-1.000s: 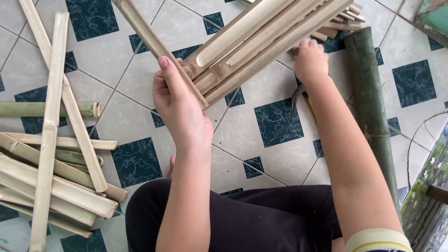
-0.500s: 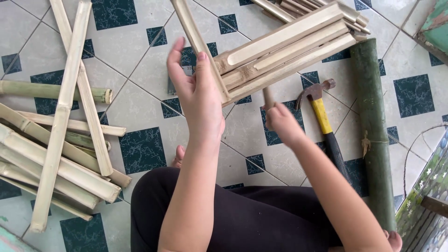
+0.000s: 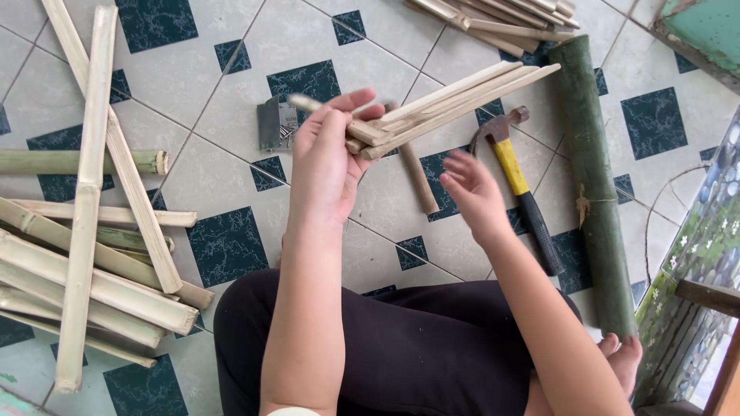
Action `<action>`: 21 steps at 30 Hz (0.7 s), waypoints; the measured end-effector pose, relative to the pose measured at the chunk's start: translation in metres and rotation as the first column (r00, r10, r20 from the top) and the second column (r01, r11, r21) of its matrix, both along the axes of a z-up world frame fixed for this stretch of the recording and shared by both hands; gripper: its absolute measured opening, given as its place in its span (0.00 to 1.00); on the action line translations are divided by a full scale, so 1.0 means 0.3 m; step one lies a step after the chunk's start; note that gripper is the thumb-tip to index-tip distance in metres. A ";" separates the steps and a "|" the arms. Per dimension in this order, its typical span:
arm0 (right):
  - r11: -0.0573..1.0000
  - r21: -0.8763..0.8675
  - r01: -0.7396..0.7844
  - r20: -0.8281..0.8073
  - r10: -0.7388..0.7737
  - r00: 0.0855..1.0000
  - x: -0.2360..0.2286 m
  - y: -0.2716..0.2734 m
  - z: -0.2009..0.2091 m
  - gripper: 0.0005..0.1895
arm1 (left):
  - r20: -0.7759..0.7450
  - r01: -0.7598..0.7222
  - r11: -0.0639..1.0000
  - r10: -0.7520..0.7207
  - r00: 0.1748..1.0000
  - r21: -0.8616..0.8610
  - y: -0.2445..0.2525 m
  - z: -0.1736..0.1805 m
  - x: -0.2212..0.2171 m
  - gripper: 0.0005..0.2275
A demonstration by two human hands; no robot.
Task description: The person assembles a small bamboo stool by arranging bamboo poles and using a hammer to drive nails into the joints. They align the pieces, hammer the nails, and check the stability of the structure.
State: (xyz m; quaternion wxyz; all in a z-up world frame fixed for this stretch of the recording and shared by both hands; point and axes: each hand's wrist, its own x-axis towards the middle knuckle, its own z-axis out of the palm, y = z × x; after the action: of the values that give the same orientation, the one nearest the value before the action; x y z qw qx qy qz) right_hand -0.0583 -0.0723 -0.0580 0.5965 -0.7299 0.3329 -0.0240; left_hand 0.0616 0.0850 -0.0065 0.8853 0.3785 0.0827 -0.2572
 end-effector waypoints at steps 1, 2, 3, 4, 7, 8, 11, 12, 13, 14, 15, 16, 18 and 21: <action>1.000 -0.001 0.006 0.006 -0.006 1.000 -0.007 -0.010 0.014 0.24 | 0.006 0.006 1.000 -0.006 1.000 -0.001 0.006 0.001 -0.001 0.12; 0.972 0.228 0.052 0.212 -0.102 0.972 -0.016 -0.021 0.028 0.30 | -0.063 0.033 0.998 -0.037 0.997 -0.060 0.011 0.003 -0.003 0.12; 0.891 0.451 0.041 0.377 -0.232 0.897 -0.027 -0.030 0.040 0.36 | -0.135 0.053 0.992 -0.068 0.989 -0.117 0.019 0.002 -0.009 0.13; 0.891 0.453 0.042 0.377 -0.234 0.896 -0.033 -0.048 0.039 0.36 | -0.134 0.055 0.992 -0.070 0.989 -0.116 0.026 -0.014 -0.018 0.13; 0.707 0.699 -0.112 0.525 -0.400 0.751 -0.045 -0.083 0.053 0.52 | -0.301 0.105 0.966 -0.176 0.937 -0.236 0.051 -0.068 -0.046 0.13; 0.563 0.802 -0.201 0.538 -0.532 0.653 -0.049 -0.083 0.070 0.54 | -0.400 0.097 0.955 -0.208 0.893 -0.280 0.060 -0.091 -0.060 0.12; 0.513 0.835 -0.198 0.500 -0.558 0.663 -0.042 -0.119 0.063 0.51 | -0.522 0.064 0.960 -0.204 0.828 -0.274 0.100 -0.118 -0.122 0.13; 0.624 0.778 -0.074 0.451 -0.472 0.758 -0.046 -0.134 0.047 0.45 | -0.566 0.065 0.972 -0.185 0.803 -0.225 0.116 -0.125 -0.153 0.13; 0.618 0.783 -0.075 0.445 -0.472 0.761 -0.044 -0.145 0.019 0.45 | -0.569 0.061 0.974 -0.177 0.803 -0.217 0.128 -0.175 -0.162 0.13; 0.698 0.710 -0.096 0.473 -0.372 0.799 -0.041 -0.158 -0.011 0.33 | -0.607 -0.004 0.978 -0.125 0.784 -0.207 0.139 -0.227 -0.172 0.12; 0.770 0.627 -0.122 0.492 -0.269 0.828 -0.038 -0.172 -0.040 0.21 | -0.643 -0.063 0.979 -0.079 0.762 -0.196 0.147 -0.281 -0.177 0.12; 0.766 0.631 -0.121 0.489 -0.272 0.829 -0.033 -0.194 -0.074 0.21 | -0.644 -0.063 0.980 -0.076 0.761 -0.190 0.130 -0.261 -0.166 0.12; 0.774 0.634 -0.009 0.389 -0.308 0.868 -0.025 -0.234 -0.138 0.10 | -0.583 -0.013 0.986 -0.087 0.808 -0.165 0.098 -0.221 -0.155 0.15; 0.760 0.641 0.111 0.299 -0.380 0.876 -0.007 -0.215 -0.074 0.05 | -0.502 0.322 0.946 -0.299 0.811 -0.044 0.078 -0.200 -0.128 0.26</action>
State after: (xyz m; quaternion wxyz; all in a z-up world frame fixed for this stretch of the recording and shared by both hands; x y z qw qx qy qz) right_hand -0.0604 -0.1367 -0.0801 0.8453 -0.4270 0.2844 -0.1491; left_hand 0.0232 0.1083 -0.0666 0.7706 0.3259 0.2528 -0.4859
